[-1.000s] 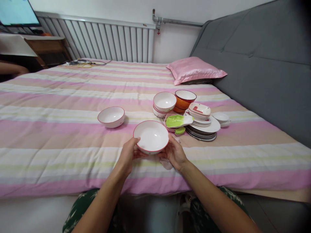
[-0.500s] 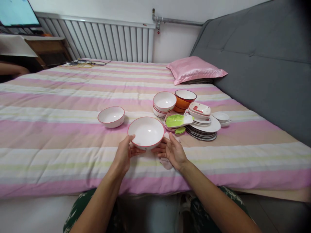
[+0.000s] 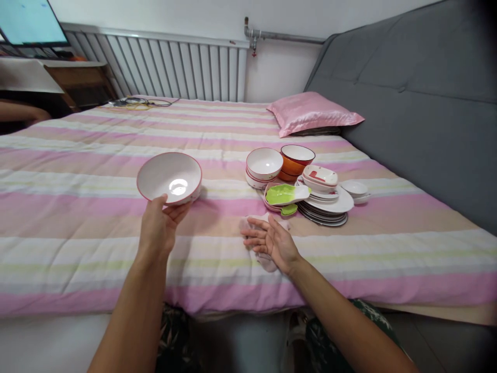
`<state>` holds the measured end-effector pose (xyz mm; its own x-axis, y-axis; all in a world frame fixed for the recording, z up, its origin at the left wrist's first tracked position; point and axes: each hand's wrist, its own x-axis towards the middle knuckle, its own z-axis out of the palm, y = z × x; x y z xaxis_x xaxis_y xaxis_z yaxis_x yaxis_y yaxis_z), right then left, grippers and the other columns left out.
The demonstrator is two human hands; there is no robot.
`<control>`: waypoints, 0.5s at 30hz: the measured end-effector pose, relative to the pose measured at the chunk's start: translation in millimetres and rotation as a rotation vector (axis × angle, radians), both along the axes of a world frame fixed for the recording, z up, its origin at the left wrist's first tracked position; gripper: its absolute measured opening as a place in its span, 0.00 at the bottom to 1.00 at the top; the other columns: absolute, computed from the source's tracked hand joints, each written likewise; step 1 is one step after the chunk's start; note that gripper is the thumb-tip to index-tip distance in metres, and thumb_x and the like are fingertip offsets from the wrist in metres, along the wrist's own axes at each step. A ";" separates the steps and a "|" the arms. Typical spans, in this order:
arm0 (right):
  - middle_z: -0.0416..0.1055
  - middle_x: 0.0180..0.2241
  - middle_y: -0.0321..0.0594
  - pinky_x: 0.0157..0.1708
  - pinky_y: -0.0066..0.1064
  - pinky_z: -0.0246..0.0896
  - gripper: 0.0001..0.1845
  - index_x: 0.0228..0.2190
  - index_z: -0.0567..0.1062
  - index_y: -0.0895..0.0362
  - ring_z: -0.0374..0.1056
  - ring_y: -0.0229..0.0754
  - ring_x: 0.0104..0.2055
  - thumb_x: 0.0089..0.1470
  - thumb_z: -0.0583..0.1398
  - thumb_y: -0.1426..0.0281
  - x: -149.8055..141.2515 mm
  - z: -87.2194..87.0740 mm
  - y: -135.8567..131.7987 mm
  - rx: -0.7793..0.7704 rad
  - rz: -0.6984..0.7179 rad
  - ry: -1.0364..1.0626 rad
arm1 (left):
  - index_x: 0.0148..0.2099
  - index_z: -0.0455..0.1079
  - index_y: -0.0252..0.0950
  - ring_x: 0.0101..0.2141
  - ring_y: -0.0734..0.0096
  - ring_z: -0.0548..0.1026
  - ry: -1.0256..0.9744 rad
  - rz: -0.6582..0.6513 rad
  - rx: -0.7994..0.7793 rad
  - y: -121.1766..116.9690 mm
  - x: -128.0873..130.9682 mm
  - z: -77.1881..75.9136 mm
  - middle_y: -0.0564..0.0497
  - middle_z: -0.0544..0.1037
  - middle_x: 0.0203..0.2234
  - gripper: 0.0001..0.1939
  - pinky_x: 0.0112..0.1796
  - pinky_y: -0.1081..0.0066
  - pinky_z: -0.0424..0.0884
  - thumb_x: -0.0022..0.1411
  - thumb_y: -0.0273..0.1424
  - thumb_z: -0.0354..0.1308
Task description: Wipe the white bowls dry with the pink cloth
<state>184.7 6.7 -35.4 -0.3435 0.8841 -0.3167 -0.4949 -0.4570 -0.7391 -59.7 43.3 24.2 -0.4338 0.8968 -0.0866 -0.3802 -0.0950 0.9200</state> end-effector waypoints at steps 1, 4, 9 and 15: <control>0.77 0.39 0.51 0.21 0.23 0.65 0.26 0.47 0.69 0.61 0.75 0.38 0.30 0.63 0.45 0.56 -0.1 -0.1 0.0 0.001 0.002 -0.001 | 0.42 0.63 0.33 0.29 0.64 0.80 0.010 0.027 -0.004 4.5 -4.8 0.1 0.48 0.77 0.25 0.10 0.41 0.64 0.76 0.56 0.29 0.51; 0.77 0.38 0.50 0.21 0.22 0.64 0.26 0.47 0.69 0.61 0.75 0.38 0.30 0.63 0.44 0.56 -0.2 0.1 0.1 0.001 0.008 -0.001 | 0.41 0.60 0.35 0.30 0.63 0.80 0.028 0.086 0.007 18.3 -15.7 -1.6 0.49 0.76 0.25 0.06 0.40 0.63 0.77 0.60 0.29 0.50; 0.77 0.39 0.52 0.22 0.22 0.65 0.26 0.47 0.69 0.62 0.75 0.39 0.30 0.63 0.44 0.56 0.8 -0.8 1.0 0.009 0.019 0.007 | 0.47 0.58 0.32 0.26 0.66 0.79 0.060 0.124 -0.077 37.4 -22.7 -11.2 0.48 0.74 0.28 0.09 0.36 0.65 0.77 0.65 0.30 0.44; 0.77 0.39 0.51 0.21 0.23 0.65 0.26 0.47 0.70 0.61 0.75 0.39 0.30 0.63 0.45 0.56 2.2 -3.0 1.8 0.013 0.031 0.018 | 0.52 0.54 0.29 0.25 0.66 0.78 0.080 0.132 -0.139 46.5 -26.3 -18.0 0.42 0.73 0.34 0.15 0.32 0.66 0.78 0.66 0.31 0.44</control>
<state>186.8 8.5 -38.4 -0.3762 0.8771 -0.2987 -0.4942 -0.4626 -0.7360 -86.0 89.7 6.1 -0.5570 0.8136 -0.1667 -0.2985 -0.0088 0.9544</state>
